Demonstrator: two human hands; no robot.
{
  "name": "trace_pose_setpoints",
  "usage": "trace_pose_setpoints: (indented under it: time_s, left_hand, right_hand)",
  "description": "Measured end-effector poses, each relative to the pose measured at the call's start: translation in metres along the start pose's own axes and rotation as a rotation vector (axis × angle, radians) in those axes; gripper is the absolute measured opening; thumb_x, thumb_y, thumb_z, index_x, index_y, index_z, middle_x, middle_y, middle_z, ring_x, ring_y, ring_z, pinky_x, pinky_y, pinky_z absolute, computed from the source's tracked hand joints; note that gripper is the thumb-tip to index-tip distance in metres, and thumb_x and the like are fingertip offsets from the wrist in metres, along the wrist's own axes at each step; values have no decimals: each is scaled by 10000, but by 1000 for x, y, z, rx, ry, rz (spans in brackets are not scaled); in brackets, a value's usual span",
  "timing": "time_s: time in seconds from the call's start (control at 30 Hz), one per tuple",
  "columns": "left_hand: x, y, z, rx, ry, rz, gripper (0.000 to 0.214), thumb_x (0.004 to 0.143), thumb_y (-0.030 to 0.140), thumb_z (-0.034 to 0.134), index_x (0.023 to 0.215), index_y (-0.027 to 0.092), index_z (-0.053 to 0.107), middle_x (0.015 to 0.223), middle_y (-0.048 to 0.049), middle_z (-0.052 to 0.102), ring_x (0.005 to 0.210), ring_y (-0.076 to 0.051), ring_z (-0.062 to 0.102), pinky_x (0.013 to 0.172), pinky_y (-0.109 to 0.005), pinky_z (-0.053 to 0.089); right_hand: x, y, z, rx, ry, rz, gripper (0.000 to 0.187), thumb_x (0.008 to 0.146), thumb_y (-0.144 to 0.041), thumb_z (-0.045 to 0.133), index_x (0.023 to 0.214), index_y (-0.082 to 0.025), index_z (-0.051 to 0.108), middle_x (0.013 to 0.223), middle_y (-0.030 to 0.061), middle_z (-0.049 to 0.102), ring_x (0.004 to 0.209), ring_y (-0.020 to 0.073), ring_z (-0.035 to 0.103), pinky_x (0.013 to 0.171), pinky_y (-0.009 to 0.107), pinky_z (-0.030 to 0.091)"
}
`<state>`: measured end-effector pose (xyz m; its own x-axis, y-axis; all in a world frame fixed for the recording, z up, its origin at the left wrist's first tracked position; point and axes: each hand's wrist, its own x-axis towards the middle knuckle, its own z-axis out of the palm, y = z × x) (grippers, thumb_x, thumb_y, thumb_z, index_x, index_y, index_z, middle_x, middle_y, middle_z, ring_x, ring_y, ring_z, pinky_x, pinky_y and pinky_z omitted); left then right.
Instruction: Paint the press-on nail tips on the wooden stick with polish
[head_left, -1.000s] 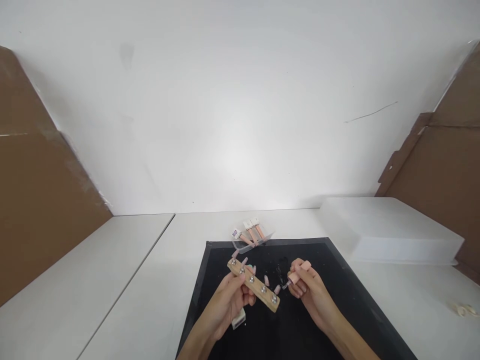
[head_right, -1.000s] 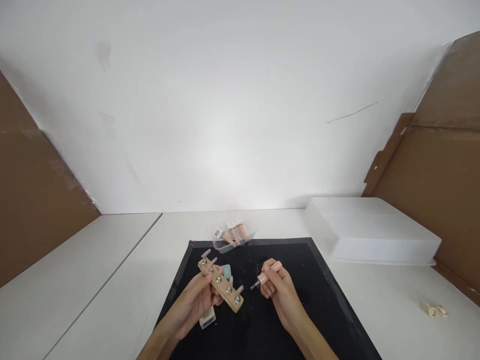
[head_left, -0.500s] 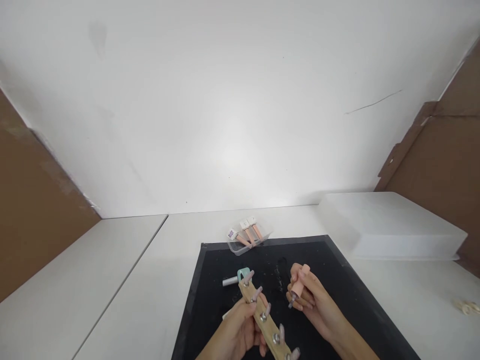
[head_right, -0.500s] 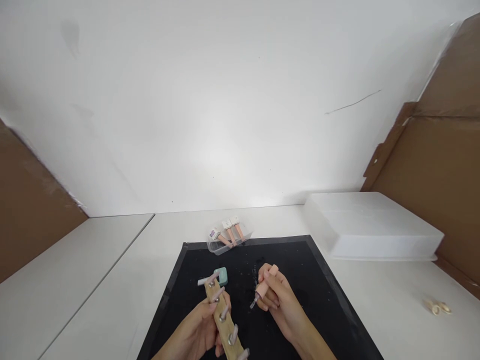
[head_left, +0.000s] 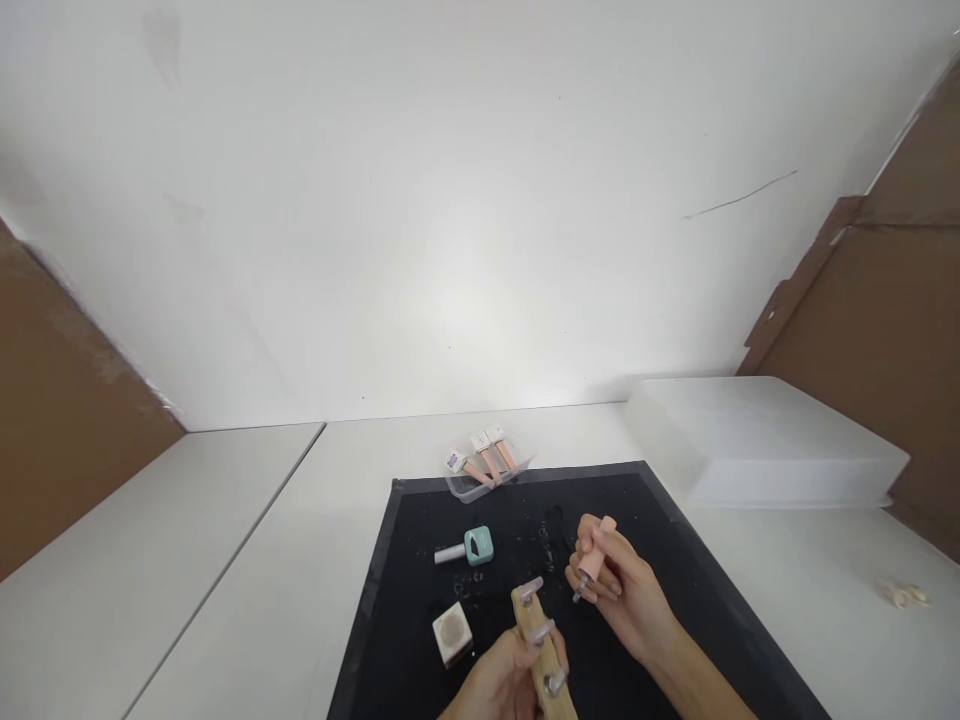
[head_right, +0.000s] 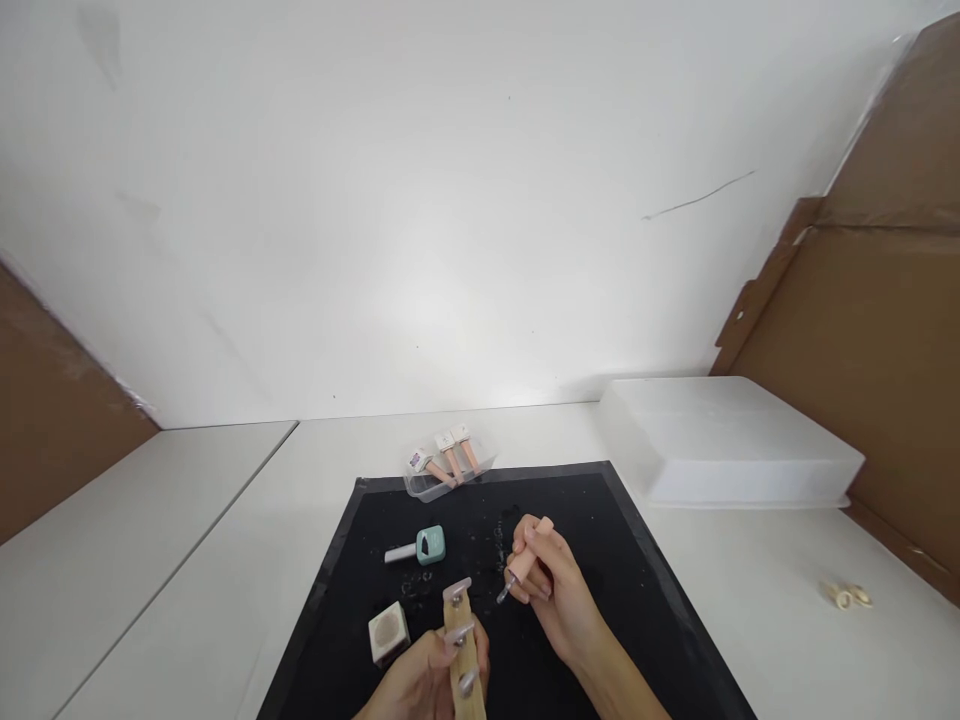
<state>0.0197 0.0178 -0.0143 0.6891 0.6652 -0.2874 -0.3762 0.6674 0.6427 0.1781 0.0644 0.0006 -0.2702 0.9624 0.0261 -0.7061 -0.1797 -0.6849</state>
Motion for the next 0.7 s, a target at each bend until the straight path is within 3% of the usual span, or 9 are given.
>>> trace_pose_setpoints:
  time_s: [0.23, 0.5, 0.7]
  left_hand:
    - [11, -14, 0, 100, 47, -37, 334, 662, 493, 473, 673, 165, 532, 602, 10, 364, 567, -114, 353, 523, -231, 223]
    - [31, -33, -22, 167, 36, 14, 551, 595, 695, 360, 736, 178, 491, 479, 53, 348, 363, -77, 302, 384, -226, 157]
    - [25, -28, -13, 165, 111, 52, 483, 655, 636, 414, 677, 159, 490, 496, 43, 393, 353, -66, 377, 330, -211, 197]
  right_hand:
    - [-1, 0, -1, -64, 21, 8, 268, 786, -367, 599, 611, -171, 546, 369, -119, 180, 377, 63, 105, 404, 214, 218]
    - [-2, 0, -2, -50, 1, 5, 250, 790, -336, 598, 612, -166, 556, 363, -117, 195, 374, 61, 116, 410, 215, 215]
    - [-3, 0, 0, -122, 19, 26, 264, 769, -359, 623, 608, -163, 548, 366, -119, 205, 375, 57, 121, 411, 216, 209]
